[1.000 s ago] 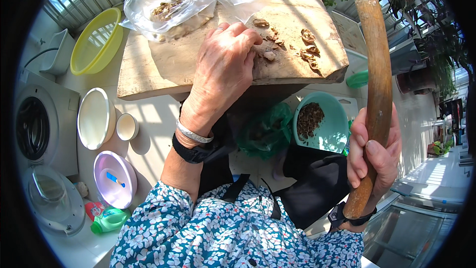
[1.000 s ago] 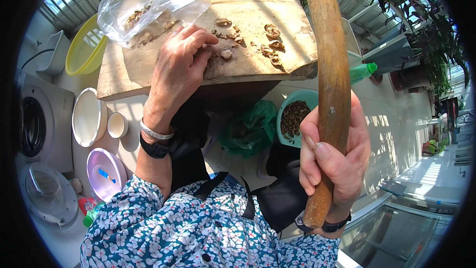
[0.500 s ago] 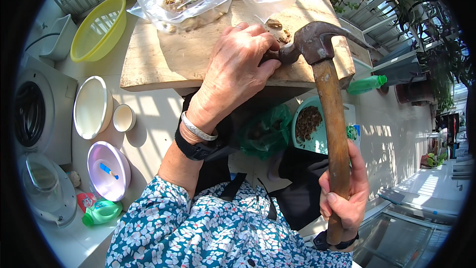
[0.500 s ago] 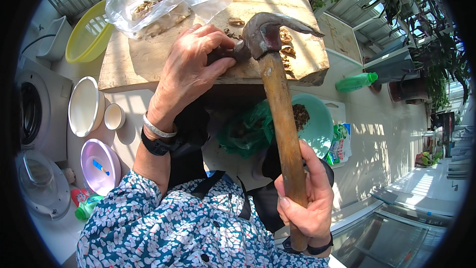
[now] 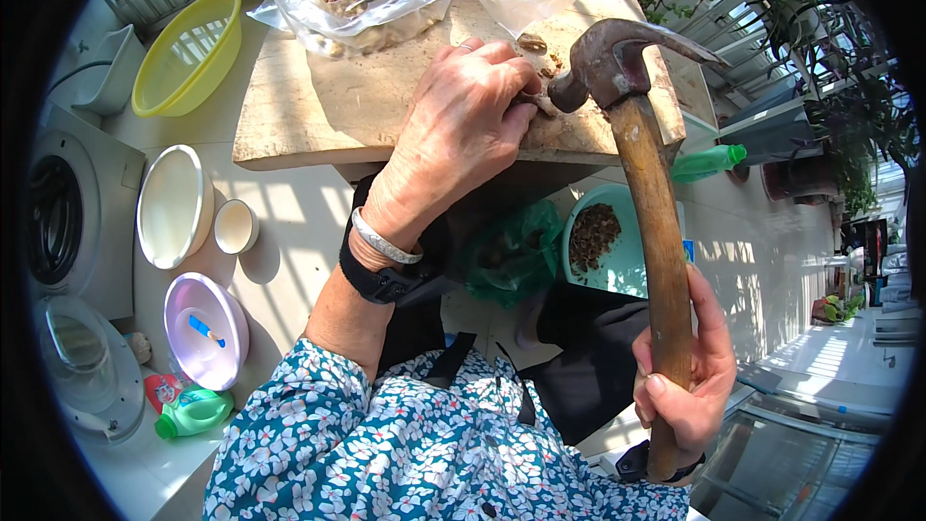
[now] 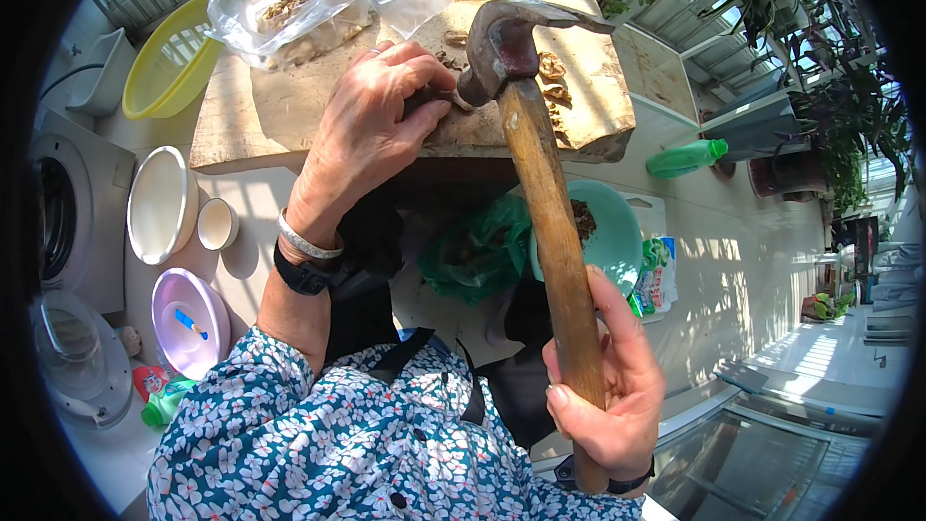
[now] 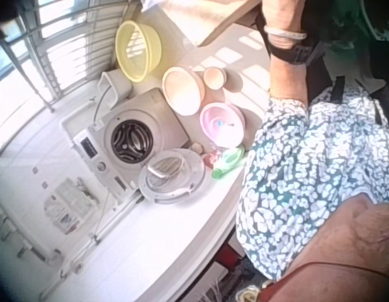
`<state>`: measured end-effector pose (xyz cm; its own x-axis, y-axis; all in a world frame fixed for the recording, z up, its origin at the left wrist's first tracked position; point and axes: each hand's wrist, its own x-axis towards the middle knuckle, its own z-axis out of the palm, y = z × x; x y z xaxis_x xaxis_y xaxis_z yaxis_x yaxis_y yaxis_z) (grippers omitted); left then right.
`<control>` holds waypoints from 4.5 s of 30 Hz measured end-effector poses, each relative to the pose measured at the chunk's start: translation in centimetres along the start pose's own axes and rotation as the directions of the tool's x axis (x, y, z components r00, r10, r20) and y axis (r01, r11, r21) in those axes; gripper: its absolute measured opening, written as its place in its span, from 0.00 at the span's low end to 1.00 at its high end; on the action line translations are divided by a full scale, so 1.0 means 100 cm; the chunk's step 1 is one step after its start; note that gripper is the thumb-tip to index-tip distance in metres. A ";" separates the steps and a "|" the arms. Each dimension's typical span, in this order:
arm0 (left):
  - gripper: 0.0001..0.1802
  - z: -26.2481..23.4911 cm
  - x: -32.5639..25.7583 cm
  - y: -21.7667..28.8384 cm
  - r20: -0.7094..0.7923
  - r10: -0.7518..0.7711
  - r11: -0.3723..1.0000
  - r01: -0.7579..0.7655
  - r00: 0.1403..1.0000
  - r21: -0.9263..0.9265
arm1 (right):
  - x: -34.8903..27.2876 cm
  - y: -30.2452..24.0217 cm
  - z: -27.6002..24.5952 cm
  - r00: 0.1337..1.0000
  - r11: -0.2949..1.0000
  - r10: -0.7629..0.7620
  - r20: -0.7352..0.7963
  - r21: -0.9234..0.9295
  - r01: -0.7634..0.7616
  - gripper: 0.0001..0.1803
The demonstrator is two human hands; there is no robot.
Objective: The person cracks walnuts on a wooden board using a hammer, then removes the shells by hand and places the nutmeat into a plastic bag. The person repeats this process for several walnuts.
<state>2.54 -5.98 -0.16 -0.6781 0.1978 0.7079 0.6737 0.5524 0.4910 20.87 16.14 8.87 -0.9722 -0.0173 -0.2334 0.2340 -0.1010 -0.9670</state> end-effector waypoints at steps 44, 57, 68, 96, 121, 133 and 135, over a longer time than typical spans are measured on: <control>0.04 0.004 0.004 -0.003 0.023 -0.083 0.997 0.083 0.996 -0.005 | 0.179 -0.026 -0.072 0.931 0.583 -0.330 0.157 -0.741 0.332 0.35; 0.07 0.008 0.007 -0.005 0.066 -0.042 0.998 0.039 0.997 0.056 | 0.214 -0.020 -0.099 0.939 0.403 -0.261 0.225 -0.858 0.318 0.35; 0.11 -0.005 0.018 0.015 0.170 -0.378 0.745 0.408 0.910 -0.527 | 0.171 -0.021 -0.016 0.788 0.699 -0.563 0.249 -0.366 0.615 0.11; 0.13 -0.004 0.029 0.015 0.421 -0.341 0.161 0.493 0.840 -0.855 | 0.206 -0.017 0.018 0.893 0.956 -0.291 0.344 0.149 0.254 0.09; 0.09 0.006 0.027 0.034 0.031 -0.342 0.620 0.250 0.939 -0.744 | 0.190 -0.021 0.027 0.908 0.974 -0.218 0.357 0.015 0.228 0.15; 0.11 0.010 0.029 0.035 -0.224 0.004 0.999 -0.015 0.975 -0.046 | 0.193 -0.013 0.030 0.915 0.964 -0.259 0.310 0.028 0.264 0.11; 0.11 0.011 0.028 0.036 -0.221 -0.027 0.999 0.017 0.975 -0.046 | 0.192 -0.012 0.031 0.916 0.962 -0.263 0.303 0.015 0.271 0.11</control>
<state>2.80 -2.55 3.02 -0.6139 -0.0012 0.7894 0.6751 0.5174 0.5258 1.90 12.86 5.91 -0.9540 -0.2911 0.0714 -0.0385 -0.1171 -0.9924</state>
